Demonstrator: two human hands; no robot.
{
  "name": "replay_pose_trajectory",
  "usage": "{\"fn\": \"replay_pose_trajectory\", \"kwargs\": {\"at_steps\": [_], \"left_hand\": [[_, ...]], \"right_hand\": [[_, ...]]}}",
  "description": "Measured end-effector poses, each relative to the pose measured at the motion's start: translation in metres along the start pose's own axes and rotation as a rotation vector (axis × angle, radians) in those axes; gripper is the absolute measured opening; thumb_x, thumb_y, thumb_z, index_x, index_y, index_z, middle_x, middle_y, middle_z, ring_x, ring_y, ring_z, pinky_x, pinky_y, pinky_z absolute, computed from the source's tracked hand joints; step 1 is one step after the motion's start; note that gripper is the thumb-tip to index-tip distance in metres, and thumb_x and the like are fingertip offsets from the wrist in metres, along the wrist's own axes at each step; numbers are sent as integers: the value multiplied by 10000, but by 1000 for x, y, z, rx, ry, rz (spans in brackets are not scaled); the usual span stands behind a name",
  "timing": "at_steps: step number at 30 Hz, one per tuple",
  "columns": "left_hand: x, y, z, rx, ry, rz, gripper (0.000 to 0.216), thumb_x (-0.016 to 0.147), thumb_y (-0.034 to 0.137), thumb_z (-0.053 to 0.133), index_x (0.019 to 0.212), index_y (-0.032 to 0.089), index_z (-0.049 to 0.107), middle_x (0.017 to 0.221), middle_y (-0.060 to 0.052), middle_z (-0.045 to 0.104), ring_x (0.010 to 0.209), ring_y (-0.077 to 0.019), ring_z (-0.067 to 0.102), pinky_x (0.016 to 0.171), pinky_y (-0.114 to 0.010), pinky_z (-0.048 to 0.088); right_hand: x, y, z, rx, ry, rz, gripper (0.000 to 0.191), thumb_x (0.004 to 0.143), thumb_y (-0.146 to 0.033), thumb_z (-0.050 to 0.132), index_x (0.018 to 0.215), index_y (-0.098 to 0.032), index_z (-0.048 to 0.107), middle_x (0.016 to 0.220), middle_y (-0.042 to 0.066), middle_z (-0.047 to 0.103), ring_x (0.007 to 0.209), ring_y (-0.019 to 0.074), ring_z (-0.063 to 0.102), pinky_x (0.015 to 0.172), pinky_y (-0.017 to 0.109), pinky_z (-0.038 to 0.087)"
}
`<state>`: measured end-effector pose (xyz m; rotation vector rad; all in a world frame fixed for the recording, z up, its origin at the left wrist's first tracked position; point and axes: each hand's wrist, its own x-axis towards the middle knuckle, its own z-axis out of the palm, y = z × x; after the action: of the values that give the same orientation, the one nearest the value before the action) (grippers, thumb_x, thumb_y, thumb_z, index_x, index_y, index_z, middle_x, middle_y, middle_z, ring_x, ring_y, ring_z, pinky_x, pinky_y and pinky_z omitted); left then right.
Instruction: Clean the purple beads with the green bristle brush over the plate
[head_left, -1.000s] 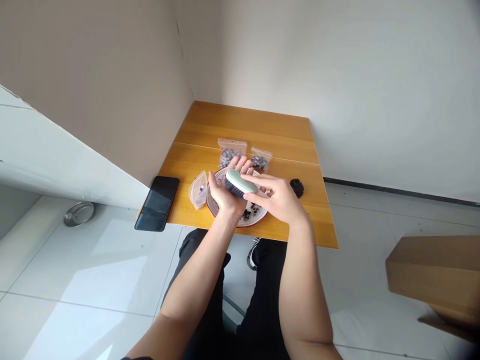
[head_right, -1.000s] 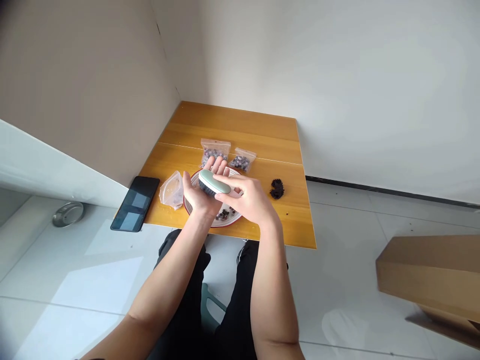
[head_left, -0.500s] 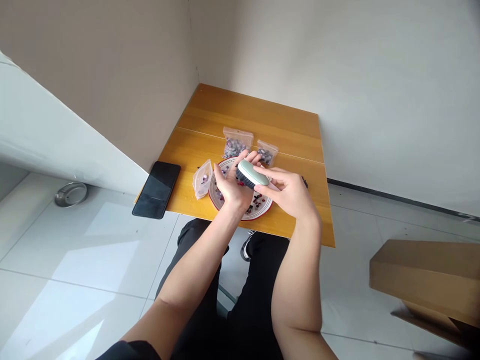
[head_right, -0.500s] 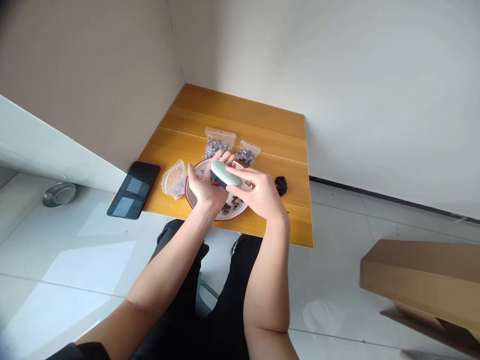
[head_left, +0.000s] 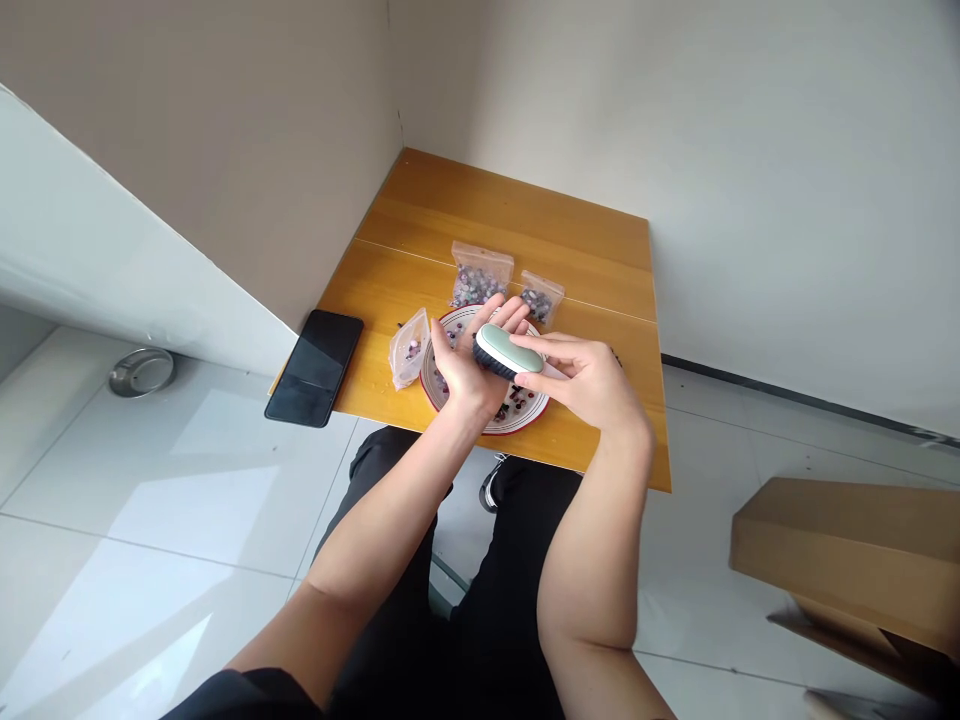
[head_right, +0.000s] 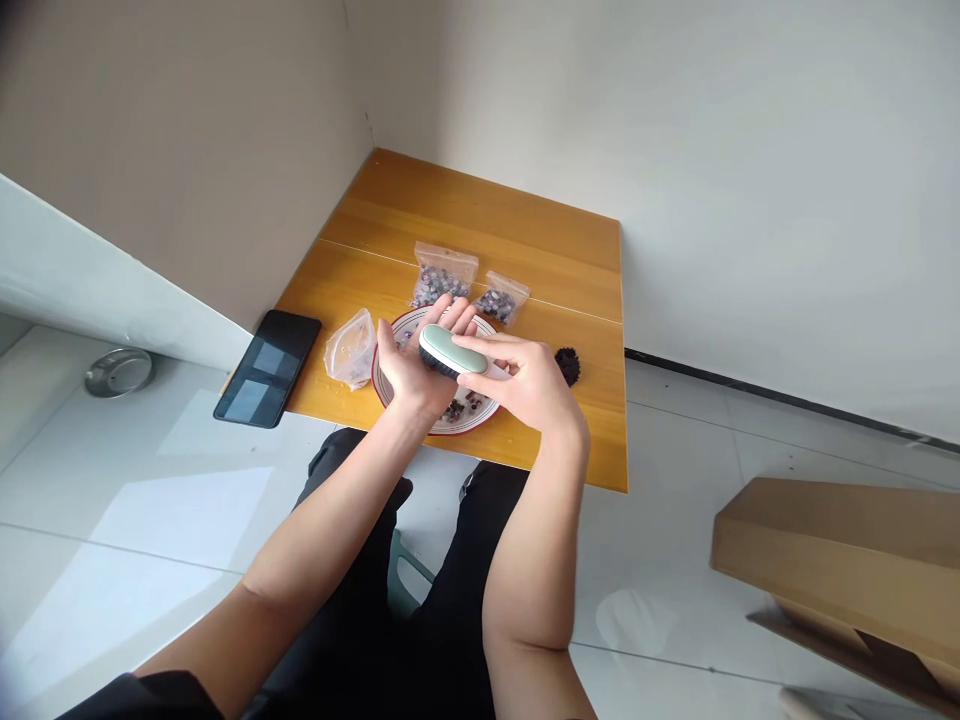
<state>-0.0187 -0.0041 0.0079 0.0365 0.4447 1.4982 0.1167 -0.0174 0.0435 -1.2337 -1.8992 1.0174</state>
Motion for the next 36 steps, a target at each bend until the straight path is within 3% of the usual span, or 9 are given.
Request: {"fn": "replay_pose_trajectory", "kwargs": {"at_steps": [8,12,20,26,30,36], "left_hand": [[0,-6,-2,-16,-18,-18,793,958,711,179,1105,117,684,1242,-173,711,1396,-326,547,1184,-456,418],[0,-5,-2,-4,-7,0,788,952,722,197,1116,121,680,1258,-170,706,1400,-329,543,1186,-468,413],[0,-3,2,-10,7,-6,826,934,748,180,1101,112,681,1272,-185,696,1446,-343,486,1196,-461,408],[-1,1,2,18,31,10,850,898,811,224,1132,136,684,1295,-171,687,1446,-346,487,1177,-476,430],[-1,-2,3,-8,2,5,833,912,784,229,1181,131,671,1302,-169,690,1441,-338,495,1187,-465,423],[0,-4,1,12,15,4,692,933,682,352,1118,105,685,1267,-177,707,1436,-346,499,1196,-469,413]], "right_hand": [[2,5,1,41,52,35,482,781,-254,810,1249,-332,729,1331,-8,708,1249,273,651,1099,434,518],[-1,5,-2,35,1,96,464,765,-283,826,1221,-319,747,1295,4,728,1170,279,693,1025,431,563],[3,6,2,49,56,35,486,771,-247,815,1242,-332,734,1328,-11,709,1250,272,653,1093,426,523],[0,1,1,17,-1,42,463,752,-279,830,1206,-335,756,1315,-14,716,1224,293,663,1060,441,543],[3,0,4,9,43,12,454,773,-267,810,1220,-323,750,1312,-10,718,1226,283,658,1048,430,545],[-2,6,-4,62,30,99,493,739,-288,846,1222,-321,751,1309,5,720,1159,287,690,1009,435,565]]}}
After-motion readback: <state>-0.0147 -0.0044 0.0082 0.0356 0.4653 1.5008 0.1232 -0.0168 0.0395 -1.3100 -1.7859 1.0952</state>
